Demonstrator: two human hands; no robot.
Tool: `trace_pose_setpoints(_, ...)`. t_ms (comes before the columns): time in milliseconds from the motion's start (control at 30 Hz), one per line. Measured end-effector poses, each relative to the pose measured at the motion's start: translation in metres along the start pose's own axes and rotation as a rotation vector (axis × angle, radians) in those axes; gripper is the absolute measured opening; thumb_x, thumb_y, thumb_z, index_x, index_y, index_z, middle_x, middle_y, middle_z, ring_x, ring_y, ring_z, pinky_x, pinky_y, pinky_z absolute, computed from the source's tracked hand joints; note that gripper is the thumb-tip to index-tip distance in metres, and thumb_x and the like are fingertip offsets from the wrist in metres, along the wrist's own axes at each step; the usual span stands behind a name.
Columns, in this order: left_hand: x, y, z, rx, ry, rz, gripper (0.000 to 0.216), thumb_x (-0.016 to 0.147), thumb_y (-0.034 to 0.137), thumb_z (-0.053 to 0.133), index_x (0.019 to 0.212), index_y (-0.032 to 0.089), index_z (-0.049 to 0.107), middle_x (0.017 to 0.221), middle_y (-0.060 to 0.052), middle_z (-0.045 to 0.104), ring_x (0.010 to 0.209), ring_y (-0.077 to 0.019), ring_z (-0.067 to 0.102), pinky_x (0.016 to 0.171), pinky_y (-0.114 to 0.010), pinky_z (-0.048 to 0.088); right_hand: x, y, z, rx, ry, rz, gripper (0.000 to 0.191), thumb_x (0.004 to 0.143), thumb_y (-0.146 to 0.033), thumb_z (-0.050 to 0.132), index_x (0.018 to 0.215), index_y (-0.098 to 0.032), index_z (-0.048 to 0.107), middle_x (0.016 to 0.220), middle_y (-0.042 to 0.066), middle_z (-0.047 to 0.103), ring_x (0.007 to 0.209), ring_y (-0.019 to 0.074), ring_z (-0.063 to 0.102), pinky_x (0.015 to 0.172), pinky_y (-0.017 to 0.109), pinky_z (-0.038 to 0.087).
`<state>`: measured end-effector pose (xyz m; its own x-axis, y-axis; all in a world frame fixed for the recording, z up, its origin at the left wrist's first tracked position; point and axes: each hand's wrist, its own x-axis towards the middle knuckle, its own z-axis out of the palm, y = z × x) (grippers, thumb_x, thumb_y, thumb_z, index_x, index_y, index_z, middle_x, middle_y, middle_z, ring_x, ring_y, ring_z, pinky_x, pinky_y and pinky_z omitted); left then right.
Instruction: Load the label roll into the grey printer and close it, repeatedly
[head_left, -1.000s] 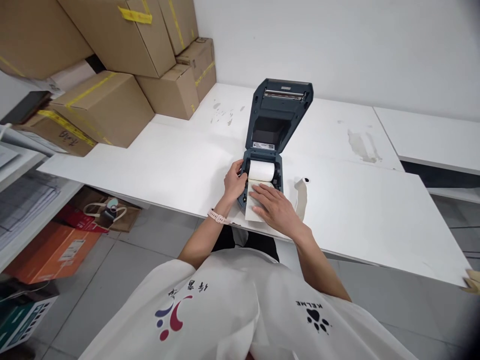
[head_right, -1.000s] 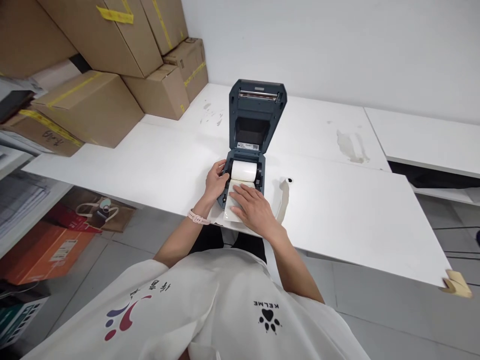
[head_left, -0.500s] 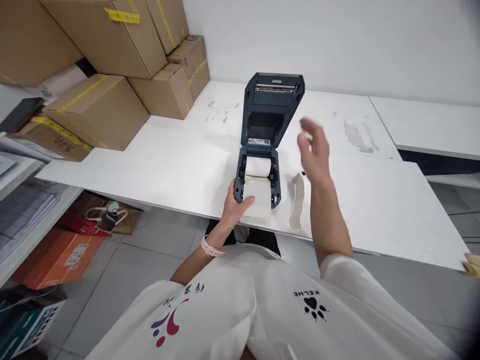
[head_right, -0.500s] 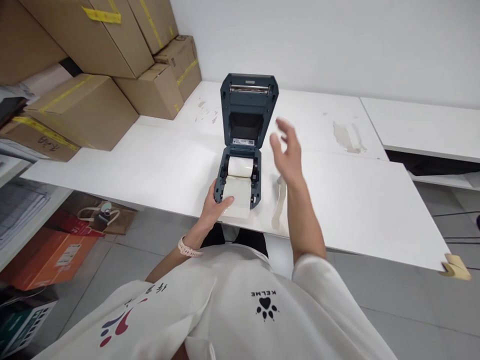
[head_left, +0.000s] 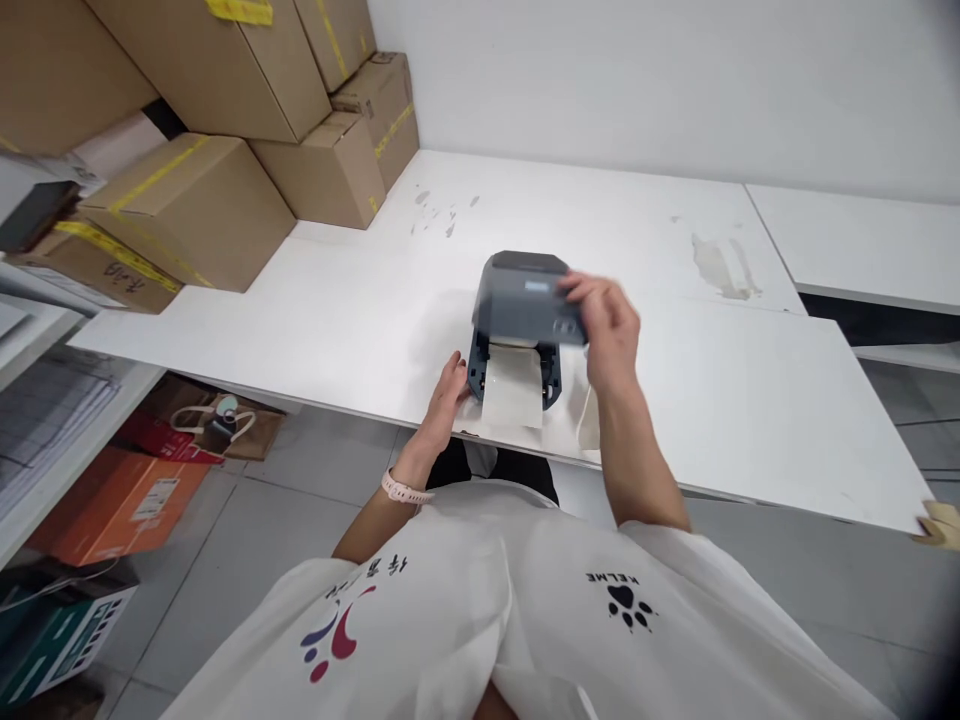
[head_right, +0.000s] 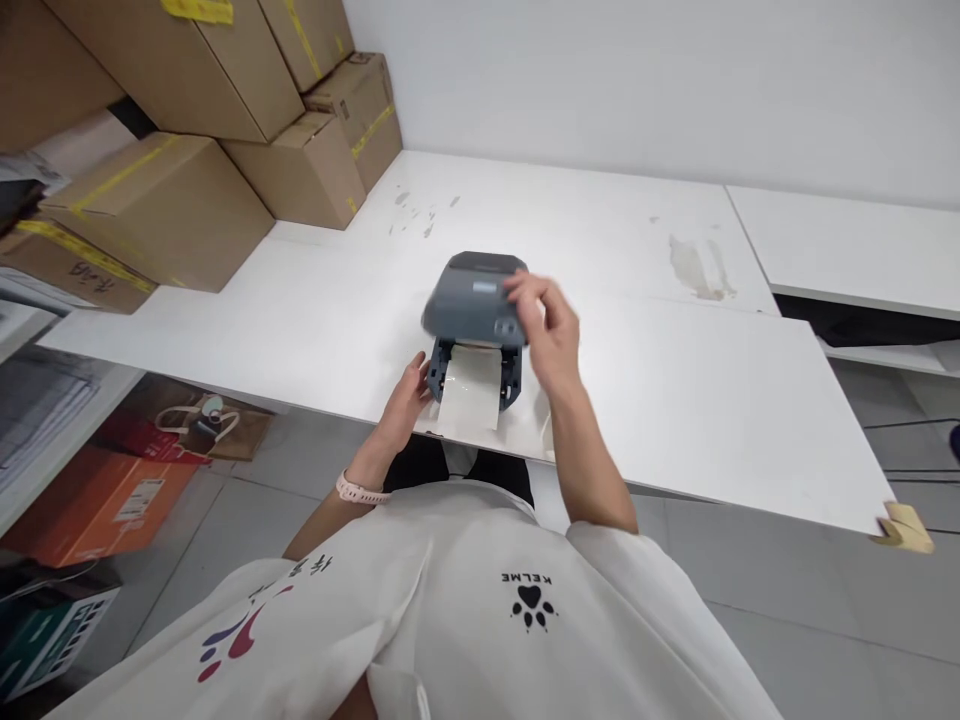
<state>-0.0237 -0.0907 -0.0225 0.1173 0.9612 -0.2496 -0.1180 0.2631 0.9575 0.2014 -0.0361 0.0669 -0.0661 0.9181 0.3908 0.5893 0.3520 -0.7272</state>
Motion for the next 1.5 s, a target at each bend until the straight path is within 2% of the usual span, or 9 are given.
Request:
trace_pose_setpoints(100, 0.004, 0.014, 0.005, 0.004, 0.021, 0.016, 0.080, 0.092, 0.073, 0.039, 0.159, 0.030, 0.029, 0.167, -0.006, 0.035, 0.154, -0.0271, 0.035, 0.120, -0.046, 0.040, -0.048, -0.004, 0.021, 0.097, 0.101, 0.060, 0.039, 0.099, -0.053, 0.044, 0.130, -0.032, 0.057, 0.145, 0.007, 0.058, 0.149, 0.0293, 0.041, 0.122, 0.057, 0.035)
trace_pose_setpoints(267, 0.013, 0.028, 0.018, 0.004, 0.043, -0.013, 0.079, 0.088, 0.063, 0.058, 0.156, 0.029, 0.035, 0.165, -0.005, 0.039, 0.153, -0.0289, 0.037, 0.121, -0.043, 0.040, -0.069, 0.005, 0.042, 0.387, 0.142, 0.411, 0.083, 0.088, -0.058, 0.057, 0.158, -0.034, 0.018, 0.170, 0.005, 0.022, 0.157, 0.0269, 0.027, 0.123, 0.051, 0.037)
trace_pose_setpoints(400, 0.012, 0.030, 0.016, 0.036, 0.034, -0.044, 0.079, 0.086, 0.056, 0.063, 0.155, 0.029, 0.036, 0.164, -0.006, 0.041, 0.150, -0.0321, 0.041, 0.119, -0.046, 0.043, -0.073, 0.017, 0.045, 0.683, 0.005, 0.612, 0.101, 0.080, -0.059, 0.068, 0.161, -0.032, 0.014, 0.169, 0.007, 0.027, 0.153, 0.0284, 0.035, 0.123, 0.051, 0.038)
trace_pose_setpoints(833, 0.016, 0.004, 0.015, 0.144, 0.074, 0.187, 0.074, 0.085, 0.064, 0.059, 0.145, 0.022, 0.046, 0.150, -0.014, 0.055, 0.138, -0.0310, 0.053, 0.107, -0.041, 0.049, -0.081, 0.022, 0.051, 0.583, -0.031, 0.587, 0.090, 0.086, -0.062, 0.060, 0.160, -0.032, 0.019, 0.167, 0.006, 0.031, 0.154, 0.0269, 0.034, 0.124, 0.053, 0.036)
trace_pose_setpoints(933, -0.007, 0.003, 0.019, 0.242, 0.238, 0.200, 0.057, 0.087, 0.058, 0.060, 0.133, 0.024, 0.052, 0.139, -0.011, 0.061, 0.125, -0.0244, 0.059, 0.098, -0.036, 0.051, -0.081, 0.026, 0.051, 0.547, -0.065, 0.575, 0.092, 0.086, -0.065, 0.056, 0.161, -0.031, 0.015, 0.168, 0.006, 0.031, 0.153, 0.0258, 0.036, 0.123, 0.050, 0.038)
trace_pose_setpoints(1000, -0.027, -0.001, 0.023, 0.311, 0.390, 0.192, 0.036, 0.087, 0.053, 0.062, 0.109, 0.024, 0.060, 0.112, -0.006, 0.067, 0.100, -0.0183, 0.063, 0.084, -0.030, 0.051, -0.081, 0.027, 0.051, 0.530, -0.077, 0.564, 0.092, 0.087, -0.066, 0.054, 0.162, -0.032, 0.013, 0.167, 0.006, 0.031, 0.152, 0.0253, 0.037, 0.123, 0.048, 0.039)
trace_pose_setpoints(1100, -0.046, -0.007, 0.031, 0.228, 0.194, 0.043, 0.037, 0.088, 0.052, 0.059, 0.069, 0.021, 0.053, 0.067, 0.002, 0.054, 0.063, -0.0113, 0.050, 0.061, -0.027, 0.041, -0.082, 0.028, 0.050, 0.532, -0.068, 0.570, 0.094, 0.087, -0.066, 0.054, 0.162, -0.030, 0.012, 0.167, 0.007, 0.032, 0.151, 0.0246, 0.038, 0.123, 0.046, 0.039)
trace_pose_setpoints(1200, -0.046, -0.007, 0.038, 0.039, -0.011, -0.108, 0.043, 0.083, 0.053, 0.066, 0.060, 0.020, 0.049, 0.055, 0.005, 0.046, 0.050, -0.0077, 0.036, 0.051, -0.026, 0.029, -0.082, 0.026, 0.049, 0.573, -0.050, 0.588, 0.096, 0.084, -0.064, 0.058, 0.161, -0.025, 0.016, 0.166, 0.009, 0.034, 0.151, 0.0248, 0.039, 0.124, 0.045, 0.037)
trace_pose_setpoints(1500, -0.042, -0.007, 0.020, 0.102, -0.062, -0.067, 0.047, 0.086, 0.055, 0.064, 0.056, 0.019, 0.056, 0.051, 0.002, 0.053, 0.048, -0.0081, 0.043, 0.051, -0.026, 0.034, -0.049, 0.012, 0.044, 0.385, 0.011, 0.520, 0.102, 0.080, -0.053, 0.066, 0.162, -0.026, 0.012, 0.168, 0.010, 0.028, 0.151, 0.0284, 0.036, 0.122, 0.046, 0.038)
